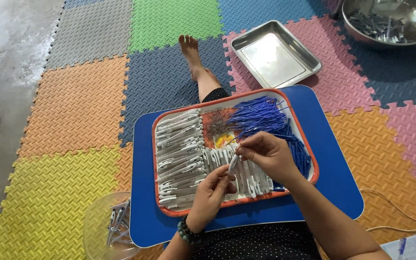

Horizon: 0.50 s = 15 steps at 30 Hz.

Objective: Assembling pens by joining barrels and caps on a small table while sitting on the floor.

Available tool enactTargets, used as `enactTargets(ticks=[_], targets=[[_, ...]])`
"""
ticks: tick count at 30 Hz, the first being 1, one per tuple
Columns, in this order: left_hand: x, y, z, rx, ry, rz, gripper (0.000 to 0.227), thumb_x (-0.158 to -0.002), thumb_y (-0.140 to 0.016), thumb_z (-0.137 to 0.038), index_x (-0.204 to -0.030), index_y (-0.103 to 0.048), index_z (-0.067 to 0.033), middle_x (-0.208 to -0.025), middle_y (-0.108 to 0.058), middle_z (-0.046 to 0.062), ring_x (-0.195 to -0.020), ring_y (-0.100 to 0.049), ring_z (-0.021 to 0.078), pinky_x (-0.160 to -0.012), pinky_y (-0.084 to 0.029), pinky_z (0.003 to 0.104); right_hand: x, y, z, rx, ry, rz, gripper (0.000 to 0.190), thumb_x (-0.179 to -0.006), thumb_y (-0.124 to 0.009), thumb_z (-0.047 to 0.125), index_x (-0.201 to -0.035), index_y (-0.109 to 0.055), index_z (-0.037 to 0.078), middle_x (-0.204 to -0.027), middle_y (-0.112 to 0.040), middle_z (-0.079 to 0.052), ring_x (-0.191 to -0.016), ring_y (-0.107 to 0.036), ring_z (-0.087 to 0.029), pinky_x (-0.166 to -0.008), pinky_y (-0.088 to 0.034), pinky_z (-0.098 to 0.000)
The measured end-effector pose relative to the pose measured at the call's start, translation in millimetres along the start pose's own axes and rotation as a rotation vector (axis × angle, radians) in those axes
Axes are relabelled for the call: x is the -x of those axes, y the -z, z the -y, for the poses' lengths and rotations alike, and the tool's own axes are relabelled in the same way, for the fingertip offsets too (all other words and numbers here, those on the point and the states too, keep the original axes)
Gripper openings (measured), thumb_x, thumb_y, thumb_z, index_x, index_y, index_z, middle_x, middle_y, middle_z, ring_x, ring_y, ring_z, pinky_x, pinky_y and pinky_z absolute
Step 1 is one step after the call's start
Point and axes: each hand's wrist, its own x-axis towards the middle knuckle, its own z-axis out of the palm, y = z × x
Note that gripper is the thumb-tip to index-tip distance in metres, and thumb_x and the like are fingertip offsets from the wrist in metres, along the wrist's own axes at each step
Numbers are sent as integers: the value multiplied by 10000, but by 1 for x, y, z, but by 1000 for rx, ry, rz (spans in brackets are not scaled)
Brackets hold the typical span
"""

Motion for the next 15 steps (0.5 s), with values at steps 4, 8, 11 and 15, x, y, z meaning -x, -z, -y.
enactTargets(ticks=[4,8,11,15], targets=[[4,-1,-1,-18,26,-14,453,-1109,-638,-114,-1541,-641,22,-1173,-777,143,-935,-778,192,-869,-711,332,5,-2,-4,26,-49,-20,167,-945,-846,-4,-1098,-785,19,-967,-867,-108,-830,-827,-131,-766,-689,-236],[3,4,5,-16,-4,-8,429,-1116,-624,-89,-1533,-646,9,-1186,-791,144,-906,-772,191,-845,-704,332,6,-2,-6,8,-62,-4,153,-950,-837,-2,-1091,-778,14,-939,-864,-113,-796,-820,-134,-736,-690,-244],[6,8,10,-26,21,-23,429,-1110,-624,-78,-1529,-649,6,-1190,-801,149,-901,-772,191,-840,-709,333,12,-4,-18,-36,-77,13,152,-959,-825,-22,-1100,-778,10,-952,-847,-108,-810,-810,-137,-753,-694,-255],[10,13,18,9,106,-36,432,-1117,-588,-39,-1542,-652,-1,-1196,-761,128,-896,-699,166,-834,-669,319,19,-7,-25,-38,-98,19,140,-966,-825,-13,-1101,-792,0,-955,-841,-102,-808,-797,-138,-772,-694,-257]])
